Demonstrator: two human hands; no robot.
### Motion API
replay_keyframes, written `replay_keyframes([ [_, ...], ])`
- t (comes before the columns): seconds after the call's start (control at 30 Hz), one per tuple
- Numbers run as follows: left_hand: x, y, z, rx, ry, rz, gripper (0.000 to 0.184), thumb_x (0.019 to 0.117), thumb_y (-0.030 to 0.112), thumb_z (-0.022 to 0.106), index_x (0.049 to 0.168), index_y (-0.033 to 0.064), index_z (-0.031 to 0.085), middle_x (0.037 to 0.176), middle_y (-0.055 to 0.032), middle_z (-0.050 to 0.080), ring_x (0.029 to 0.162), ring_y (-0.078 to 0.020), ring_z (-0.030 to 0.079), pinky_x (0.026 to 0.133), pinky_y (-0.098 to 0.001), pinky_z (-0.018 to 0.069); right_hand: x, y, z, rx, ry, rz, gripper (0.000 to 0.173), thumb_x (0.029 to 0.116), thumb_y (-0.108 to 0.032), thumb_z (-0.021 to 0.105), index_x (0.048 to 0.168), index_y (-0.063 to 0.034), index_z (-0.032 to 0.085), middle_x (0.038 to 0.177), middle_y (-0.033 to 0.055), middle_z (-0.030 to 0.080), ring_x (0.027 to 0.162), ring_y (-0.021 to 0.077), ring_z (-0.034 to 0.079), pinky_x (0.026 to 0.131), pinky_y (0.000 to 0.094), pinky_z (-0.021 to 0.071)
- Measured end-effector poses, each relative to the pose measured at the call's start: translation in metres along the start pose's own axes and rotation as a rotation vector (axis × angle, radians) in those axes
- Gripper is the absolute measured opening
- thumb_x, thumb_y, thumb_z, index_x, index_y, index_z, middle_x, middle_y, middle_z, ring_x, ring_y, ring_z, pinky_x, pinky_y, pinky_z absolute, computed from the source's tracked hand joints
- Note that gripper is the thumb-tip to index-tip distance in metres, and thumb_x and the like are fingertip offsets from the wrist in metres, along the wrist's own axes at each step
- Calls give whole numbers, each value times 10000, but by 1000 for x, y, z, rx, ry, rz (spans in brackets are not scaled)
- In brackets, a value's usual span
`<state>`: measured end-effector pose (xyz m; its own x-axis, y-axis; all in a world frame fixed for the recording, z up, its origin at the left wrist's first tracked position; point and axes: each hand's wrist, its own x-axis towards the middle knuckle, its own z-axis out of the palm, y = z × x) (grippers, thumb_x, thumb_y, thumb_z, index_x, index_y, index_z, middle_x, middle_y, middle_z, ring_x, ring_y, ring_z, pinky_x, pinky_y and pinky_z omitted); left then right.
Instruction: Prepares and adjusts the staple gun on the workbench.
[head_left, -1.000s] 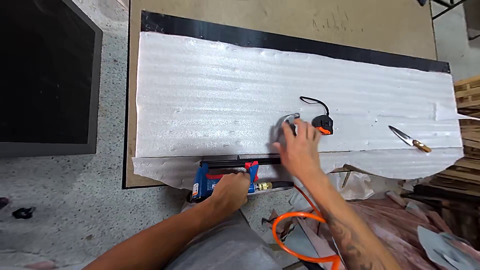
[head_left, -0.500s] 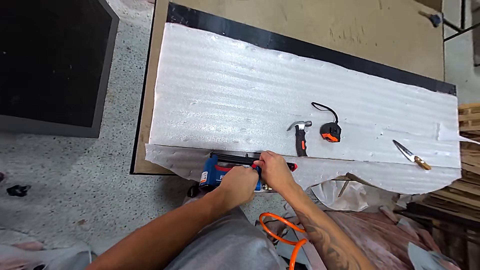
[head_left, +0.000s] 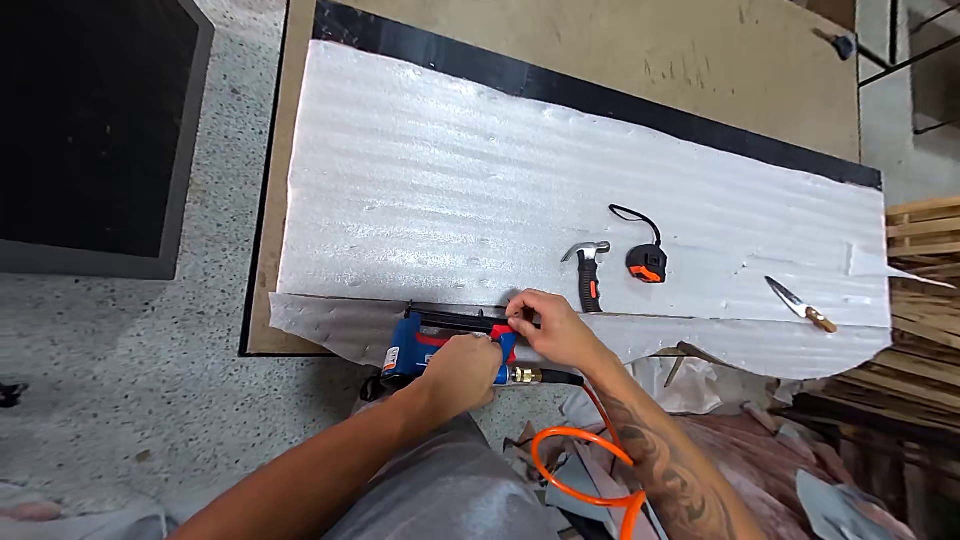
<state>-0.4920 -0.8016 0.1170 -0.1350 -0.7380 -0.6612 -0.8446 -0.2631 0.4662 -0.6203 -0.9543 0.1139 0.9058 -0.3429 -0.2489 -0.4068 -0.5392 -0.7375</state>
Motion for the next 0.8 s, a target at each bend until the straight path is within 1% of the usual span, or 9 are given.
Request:
replay_keyframes([
  [0.2,2,2,2,60,-11,-7,317,849,241,714,1108,68,656,975,-107,691,918,-300,696,752,-488,572,12,35,3,-8,149,153,250,992,-170,651,1226,-166,738,1076,11,755,789,113,719,748,355,634],
  [0.3,3,3,3,67,-10,-12,349,860,229,711,1159,62,641,1007,-113,693,939,-299,697,761,-482,572,7,48,-22,-367,443,364,373,1001,-318,635,1284,-80,687,1118,155,728,983,324,713,867,534,590],
  [0.4,-3,4,-6,-51,75,-49,437,863,179,720,1265,73,586,1082,-114,686,954,-307,697,795,-507,580,9,83,-44,-378,484,632,857,842,-476,814,1448,35,489,1312,344,555,1206,529,559,973,673,493],
  [0.53,4,-7,-39,-105,138,-38,890,790,201,764,1572,156,341,897,-122,703,813,-338,701,691,-581,574,-13,100,-70,-113,535,605,608,940,-433,730,1372,-22,611,1199,214,692,1093,343,684,948,541,565],
  [0.6,23,-17,-59,-71,13,11,626,805,257,763,1386,140,563,950,-127,704,881,-335,695,724,-606,565,-40,46,-114,248,247,1005,502,1114,-320,449,1558,-91,394,1502,110,537,1366,228,544,1165,434,431],
  [0.63,31,-20,-69,-59,-37,39,464,830,268,740,1266,142,642,944,-114,698,881,-318,686,723,-599,556,-74,71,-71,119,656,760,445,1094,-335,480,1299,29,632,1131,178,728,977,251,740,837,422,632],
  [0.67,36,-22,-80,-83,-67,50,337,845,254,724,1163,145,695,913,-104,692,853,-301,675,706,-591,542,-97,82,-49,198,772,675,418,1067,-323,527,1133,64,672,954,188,724,812,268,727,723,474,626],
  [0.73,37,-26,-98,-236,-68,31,161,838,210,726,976,130,746,791,-81,676,707,-250,642,621,-530,520,-112,52,-8,369,671,698,280,1011,-253,627,983,6,730,826,146,731,698,273,716,662,515,620],
  [0.8,31,-27,-105,-469,-79,12,91,839,137,715,906,74,712,689,-86,630,554,-202,567,510,-412,471,-100,6,42,644,572,609,228,1025,-270,646,1057,-71,753,867,80,757,703,211,728,662,426,642],
])
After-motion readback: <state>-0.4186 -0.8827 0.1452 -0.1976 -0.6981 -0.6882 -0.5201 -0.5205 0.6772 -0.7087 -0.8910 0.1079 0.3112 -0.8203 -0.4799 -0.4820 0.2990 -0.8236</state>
